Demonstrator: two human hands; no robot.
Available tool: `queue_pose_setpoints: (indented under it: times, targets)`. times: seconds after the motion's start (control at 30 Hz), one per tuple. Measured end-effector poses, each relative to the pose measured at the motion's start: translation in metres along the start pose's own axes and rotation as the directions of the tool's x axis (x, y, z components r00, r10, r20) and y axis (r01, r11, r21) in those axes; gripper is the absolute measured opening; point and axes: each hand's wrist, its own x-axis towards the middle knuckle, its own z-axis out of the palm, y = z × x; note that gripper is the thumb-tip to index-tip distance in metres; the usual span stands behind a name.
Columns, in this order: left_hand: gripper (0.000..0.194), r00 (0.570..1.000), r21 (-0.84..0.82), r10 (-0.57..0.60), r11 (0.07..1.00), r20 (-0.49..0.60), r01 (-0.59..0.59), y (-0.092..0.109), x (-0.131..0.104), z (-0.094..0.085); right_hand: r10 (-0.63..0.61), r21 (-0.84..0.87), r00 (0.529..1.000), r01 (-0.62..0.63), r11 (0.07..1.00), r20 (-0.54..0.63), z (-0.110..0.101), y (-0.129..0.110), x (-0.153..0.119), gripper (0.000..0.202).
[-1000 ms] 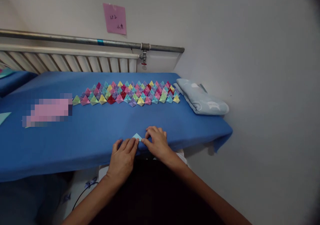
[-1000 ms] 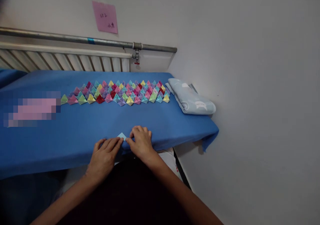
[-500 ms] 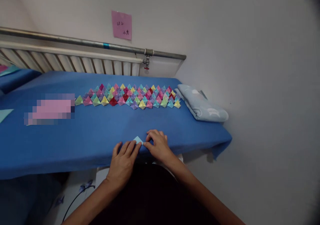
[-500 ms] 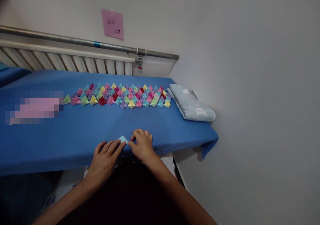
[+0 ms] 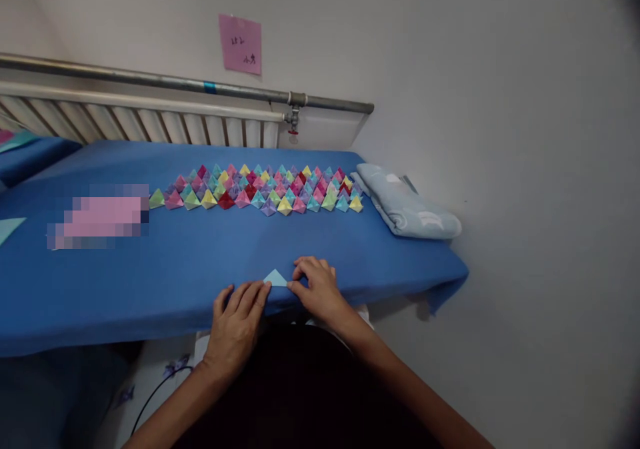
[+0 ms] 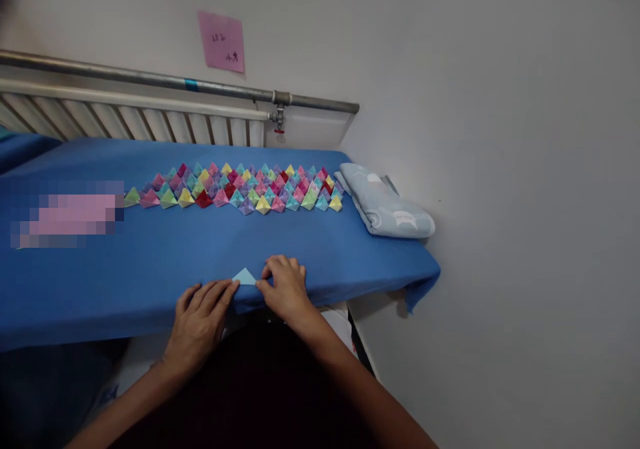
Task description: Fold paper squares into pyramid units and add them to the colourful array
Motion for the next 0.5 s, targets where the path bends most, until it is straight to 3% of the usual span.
queue_pose_setpoints:
  times: [0.33, 0.5]
  targets:
    - [0.047, 0.998, -0.006, -0.022, 1.000, -0.050, 0.022, 0.001, 0.001, 0.007, -0.018, -0.066, 1.000, 0.017, 0.998, -0.012, 0.003, -0.001, 0.000, 0.011]
    - [0.049, 0.999, -0.085, 0.010, 0.996, 0.047, -0.006, -0.005, 0.010, -0.006, -0.066, 0.002, 0.996, 0.066, 0.998, -0.060, 0.002, 0.001, -0.005, 0.008]
